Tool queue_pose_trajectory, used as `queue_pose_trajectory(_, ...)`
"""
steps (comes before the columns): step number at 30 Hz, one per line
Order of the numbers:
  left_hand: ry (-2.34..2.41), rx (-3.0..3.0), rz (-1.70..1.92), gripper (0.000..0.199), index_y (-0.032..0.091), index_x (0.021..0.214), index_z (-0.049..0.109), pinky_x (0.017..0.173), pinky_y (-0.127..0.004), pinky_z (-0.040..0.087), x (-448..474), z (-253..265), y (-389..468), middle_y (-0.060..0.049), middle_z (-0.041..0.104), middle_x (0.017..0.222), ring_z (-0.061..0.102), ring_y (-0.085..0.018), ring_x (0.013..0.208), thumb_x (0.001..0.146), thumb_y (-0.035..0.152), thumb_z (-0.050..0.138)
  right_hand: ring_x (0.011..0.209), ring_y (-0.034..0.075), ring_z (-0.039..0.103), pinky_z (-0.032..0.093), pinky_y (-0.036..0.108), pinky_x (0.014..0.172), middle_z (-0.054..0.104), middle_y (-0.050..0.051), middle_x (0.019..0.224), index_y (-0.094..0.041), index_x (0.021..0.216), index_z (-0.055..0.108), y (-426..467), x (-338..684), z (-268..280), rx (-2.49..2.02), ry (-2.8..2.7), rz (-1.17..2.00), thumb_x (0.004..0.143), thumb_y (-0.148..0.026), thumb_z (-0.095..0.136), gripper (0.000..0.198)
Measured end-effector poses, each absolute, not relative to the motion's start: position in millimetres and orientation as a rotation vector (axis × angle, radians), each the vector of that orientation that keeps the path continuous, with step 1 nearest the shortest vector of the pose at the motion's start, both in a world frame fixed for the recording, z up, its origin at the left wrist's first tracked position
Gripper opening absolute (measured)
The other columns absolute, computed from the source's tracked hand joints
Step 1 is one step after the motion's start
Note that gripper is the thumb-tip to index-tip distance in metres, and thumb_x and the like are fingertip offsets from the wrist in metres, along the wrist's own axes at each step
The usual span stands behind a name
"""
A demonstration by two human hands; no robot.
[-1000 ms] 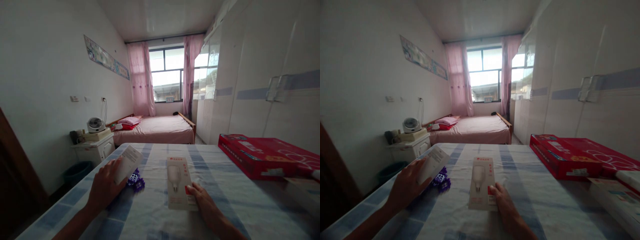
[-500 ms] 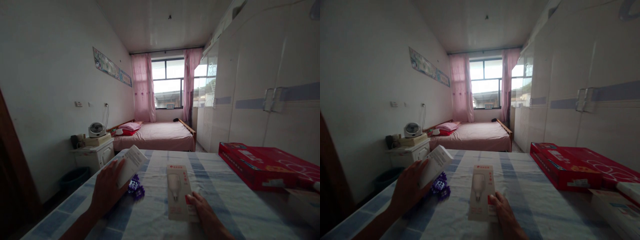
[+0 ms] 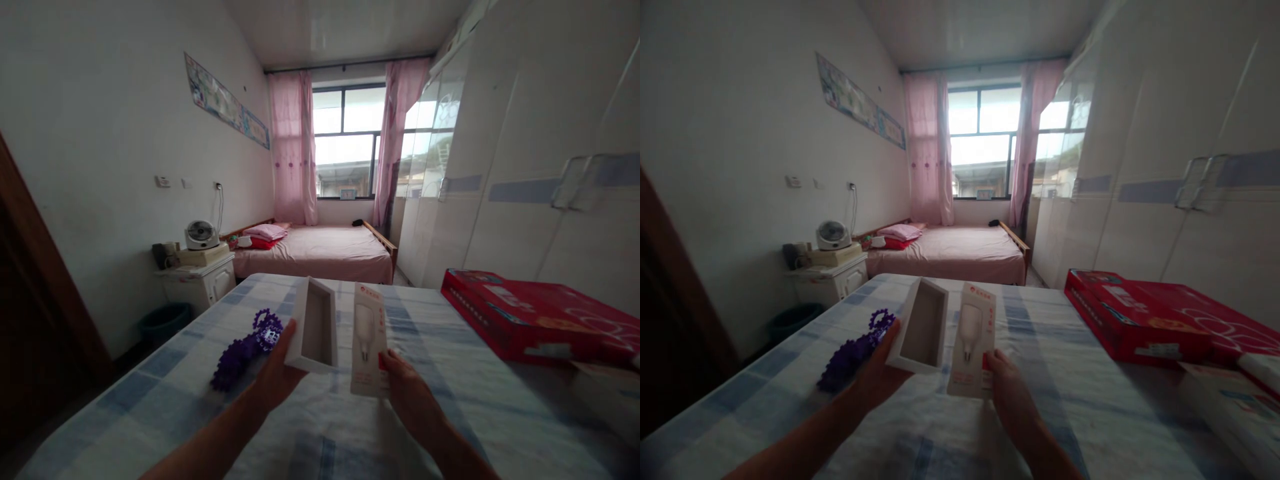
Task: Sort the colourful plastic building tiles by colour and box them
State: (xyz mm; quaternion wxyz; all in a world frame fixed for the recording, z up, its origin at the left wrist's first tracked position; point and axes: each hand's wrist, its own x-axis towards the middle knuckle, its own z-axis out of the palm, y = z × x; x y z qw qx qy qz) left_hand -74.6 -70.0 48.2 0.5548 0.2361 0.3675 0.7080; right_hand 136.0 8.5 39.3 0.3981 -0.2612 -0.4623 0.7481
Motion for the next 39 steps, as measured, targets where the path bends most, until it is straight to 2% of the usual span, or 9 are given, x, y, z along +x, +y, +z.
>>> queue_pose_trajectory(4, 0.699, 0.480, 1.447, 0.051, 0.009, 0.123, 0.053, 0.085, -0.036, 0.050, -42, 32, -57, -0.013, 0.069, 0.102, 0.065, -0.025, 0.093, 0.085, 0.043, 0.056, 0.074, 0.020, 0.064, 0.047, 0.028, 0.061, 0.069, 0.006, 0.087, -0.015, 0.094, 0.060, 8, 137, 35, -0.718, -1.187, 1.869, 0.072, -0.040, 0.060, 0.033)
queue_pose_trajectory(10, 0.525, 0.634, 1.323, 0.049, 0.005, 0.122, 0.055, 0.098, -0.042, 0.039, -22, 16, -52, -0.017, 0.066, 0.110, 0.059, -0.029, 0.107, 0.089, 0.040, 0.048, 0.077, 0.019, 0.063, 0.048, 0.028, 0.062, 0.068, 0.003, 0.088, -0.019, 0.098, 0.054, -1, 136, 31, -0.827, -1.194, 1.807, 0.074, -0.041, 0.058, 0.032)
queue_pose_trajectory(14, 0.533, 0.724, 1.327, 0.046, 0.005, 0.120, 0.056, 0.099, -0.045, 0.037, -18, 16, -53, -0.018, 0.065, 0.111, 0.058, -0.031, 0.108, 0.087, 0.037, 0.051, 0.090, 0.021, 0.062, 0.050, 0.032, 0.072, 0.064, 0.006, 0.104, -0.021, 0.105, 0.048, -2, 133, 28, -0.847, -1.204, 1.729, 0.076, -0.043, 0.057, 0.038)
queue_pose_trajectory(17, 0.548, 0.770, 1.357, 0.042, 0.006, 0.119, 0.057, 0.098, -0.045, 0.038, -18, 16, -54, -0.018, 0.065, 0.112, 0.059, -0.032, 0.108, 0.087, 0.034, 0.052, 0.102, 0.021, 0.057, 0.048, 0.034, 0.083, 0.054, 0.008, 0.124, -0.022, 0.120, 0.043, -1, 132, 24, -0.843, -1.285, 1.590, 0.076, -0.043, 0.057, 0.051)
queue_pose_trajectory(20, 0.531, 0.762, 1.346, 0.044, 0.008, 0.120, 0.057, 0.100, -0.046, 0.038, -19, 14, -54, -0.017, 0.062, 0.118, 0.057, -0.031, 0.110, 0.089, 0.039, 0.049, 0.109, 0.021, 0.054, 0.046, 0.035, 0.089, 0.046, 0.008, 0.133, -0.024, 0.129, 0.038, -2, 132, 22, -0.807, -1.377, 1.541, 0.078, -0.045, 0.055, 0.057)
queue_pose_trajectory(25, 0.550, 0.765, 1.368, 0.045, 0.008, 0.121, 0.056, 0.098, -0.048, 0.039, -19, 12, -54, -0.018, 0.064, 0.115, 0.059, -0.031, 0.107, 0.089, 0.039, 0.048, 0.118, 0.023, 0.049, 0.043, 0.036, 0.096, 0.042, 0.008, 0.139, -0.023, 0.135, 0.036, -4, 132, 26, -0.804, -1.447, 1.505, 0.079, -0.044, 0.052, 0.062)
queue_pose_trajectory(32, 0.533, 0.784, 1.375, 0.044, 0.009, 0.125, 0.053, 0.095, -0.044, 0.042, -17, 15, -57, -0.017, 0.064, 0.113, 0.059, -0.030, 0.106, 0.087, 0.031, 0.050, 0.133, 0.020, 0.031, 0.029, 0.034, 0.109, 0.030, 0.006, 0.147, -0.020, 0.144, 0.025, -4, 134, 27, -0.875, -1.531, 1.406, 0.082, -0.046, 0.048, 0.071)
queue_pose_trajectory(36, 0.536, 0.786, 1.360, 0.044, 0.011, 0.125, 0.052, 0.094, -0.043, 0.043, -14, 20, -60, -0.015, 0.063, 0.114, 0.059, -0.030, 0.107, 0.087, 0.032, 0.051, 0.134, 0.020, 0.029, 0.026, 0.034, 0.110, 0.030, 0.003, 0.148, -0.022, 0.143, 0.027, -4, 133, 26, -0.876, -1.551, 1.340, 0.081, -0.047, 0.050, 0.070)
queue_pose_trajectory(39, 0.552, 0.805, 1.349, 0.044, 0.012, 0.125, 0.052, 0.091, -0.042, 0.045, -12, 25, -61, -0.015, 0.063, 0.114, 0.059, -0.030, 0.107, 0.087, 0.035, 0.050, 0.133, 0.020, 0.032, 0.029, 0.034, 0.109, 0.030, 0.003, 0.147, -0.024, 0.142, 0.029, -7, 132, 27, -0.874, -1.498, 1.378, 0.081, -0.046, 0.051, 0.069)
